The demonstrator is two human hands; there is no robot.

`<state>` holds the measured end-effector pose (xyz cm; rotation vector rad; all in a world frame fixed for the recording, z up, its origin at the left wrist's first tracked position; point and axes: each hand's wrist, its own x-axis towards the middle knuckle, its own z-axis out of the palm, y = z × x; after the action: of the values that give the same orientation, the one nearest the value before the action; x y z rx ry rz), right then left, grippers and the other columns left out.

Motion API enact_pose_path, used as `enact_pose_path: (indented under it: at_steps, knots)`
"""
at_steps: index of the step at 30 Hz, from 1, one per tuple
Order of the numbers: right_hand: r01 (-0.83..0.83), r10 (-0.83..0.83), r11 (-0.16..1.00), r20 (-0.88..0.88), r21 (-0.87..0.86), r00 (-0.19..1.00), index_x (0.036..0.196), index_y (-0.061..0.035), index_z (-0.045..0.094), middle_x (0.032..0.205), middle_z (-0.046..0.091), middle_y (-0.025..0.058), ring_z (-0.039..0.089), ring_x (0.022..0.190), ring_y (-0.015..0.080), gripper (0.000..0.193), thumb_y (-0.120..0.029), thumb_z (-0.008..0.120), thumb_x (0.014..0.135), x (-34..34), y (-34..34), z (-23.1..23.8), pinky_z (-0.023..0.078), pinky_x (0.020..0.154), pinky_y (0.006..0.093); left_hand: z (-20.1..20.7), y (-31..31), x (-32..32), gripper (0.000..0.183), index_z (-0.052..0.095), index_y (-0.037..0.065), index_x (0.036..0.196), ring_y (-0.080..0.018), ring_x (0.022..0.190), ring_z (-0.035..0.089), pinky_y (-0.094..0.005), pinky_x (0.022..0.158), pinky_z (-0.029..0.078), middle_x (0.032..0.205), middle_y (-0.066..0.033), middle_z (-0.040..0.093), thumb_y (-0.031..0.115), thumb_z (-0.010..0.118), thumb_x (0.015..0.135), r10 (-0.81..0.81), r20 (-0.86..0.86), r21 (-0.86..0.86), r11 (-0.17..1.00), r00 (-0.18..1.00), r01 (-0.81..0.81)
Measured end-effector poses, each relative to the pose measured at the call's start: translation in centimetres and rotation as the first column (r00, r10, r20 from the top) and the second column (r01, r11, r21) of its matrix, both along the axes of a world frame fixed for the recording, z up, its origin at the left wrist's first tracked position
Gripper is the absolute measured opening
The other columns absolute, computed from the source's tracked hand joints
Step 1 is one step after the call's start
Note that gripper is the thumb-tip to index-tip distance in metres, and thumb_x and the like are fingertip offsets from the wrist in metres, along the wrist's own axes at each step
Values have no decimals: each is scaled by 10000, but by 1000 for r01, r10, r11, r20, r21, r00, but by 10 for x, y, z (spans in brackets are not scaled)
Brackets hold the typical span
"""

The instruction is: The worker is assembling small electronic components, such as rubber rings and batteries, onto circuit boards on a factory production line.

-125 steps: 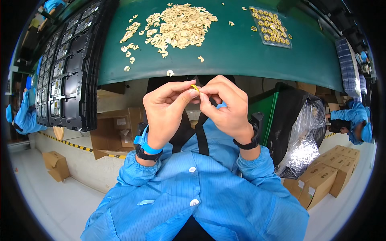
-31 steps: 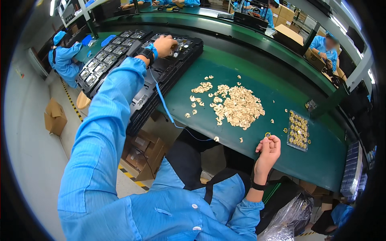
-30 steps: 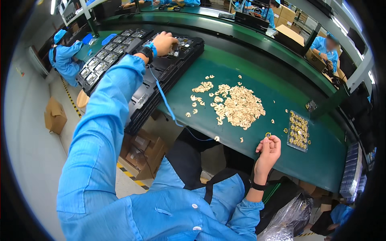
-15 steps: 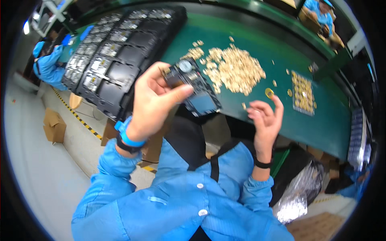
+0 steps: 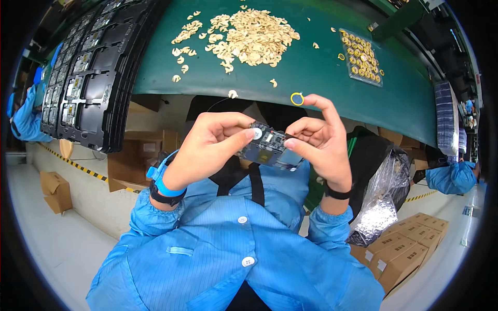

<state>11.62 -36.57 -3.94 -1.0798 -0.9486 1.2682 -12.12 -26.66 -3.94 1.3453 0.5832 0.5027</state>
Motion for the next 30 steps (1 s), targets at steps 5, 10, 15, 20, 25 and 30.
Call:
enact_pose_path:
  at_steps: [5, 10, 15, 20, 25, 30]
  knots:
    - [-156, 174, 982, 186, -108, 967, 1429, -25, 431, 983, 712, 94, 672, 910, 115, 685, 72, 770, 841, 17, 7, 14, 527, 828, 272, 9, -6, -4, 205, 636, -78, 1176, -112, 912, 703, -269, 783, 604, 1008, -112, 741, 43, 639, 1011, -165, -52, -188, 970, 985, 152]
    - [142, -298, 942, 565, 304, 769, 1210, -32, 621, 1018, 689, 65, 640, 990, 140, 414, 15, 788, 833, -1, 17, 3, 499, 871, 295, -14, -17, -6, 217, 582, -101, 1210, -216, 971, 739, -377, 867, 662, 1091, -169, 733, -14, 590, 1011, 49, 68, -323, 946, 996, -25]
    - [263, -284, 958, 235, 114, 930, 1011, 24, 701, 923, 673, 28, 627, 846, 63, 146, 15, 771, 884, -44, -5, 12, 474, 708, 220, -26, -30, 0, 334, 546, -119, 1330, -232, 1053, 727, -375, 888, 654, 1173, -199, 721, -31, 586, 1011, 240, 105, -297, 934, 965, -200]
    - [191, -185, 978, 73, -85, 980, 987, 66, 690, 853, 703, 32, 605, 696, 11, 64, 7, 699, 966, -71, -2, 4, 460, 598, 170, -23, -36, 2, 376, 530, -112, 1386, -195, 1076, 703, -340, 931, 614, 1200, -180, 716, -46, 577, 1020, 281, 126, -205, 946, 951, -252]
    - [178, -170, 983, 160, -35, 972, 973, 55, 691, 793, 690, 0, 575, 676, -20, 48, 7, 683, 974, -70, 0, -8, 409, 564, 153, -23, -37, 0, 373, 545, -93, 1397, -149, 1061, 692, -295, 915, 588, 1205, -141, 723, -31, 583, 1031, 262, 170, -199, 953, 950, -228]
    - [179, -172, 984, 209, -15, 963, 971, 52, 692, 777, 686, -8, 573, 662, -19, 40, 13, 684, 969, -73, 1, -6, 403, 557, 153, -26, -37, -2, 385, 535, -104, 1406, -162, 1079, 689, -295, 927, 579, 1210, -165, 720, -41, 584, 1030, 264, 202, -162, 959, 943, -234]
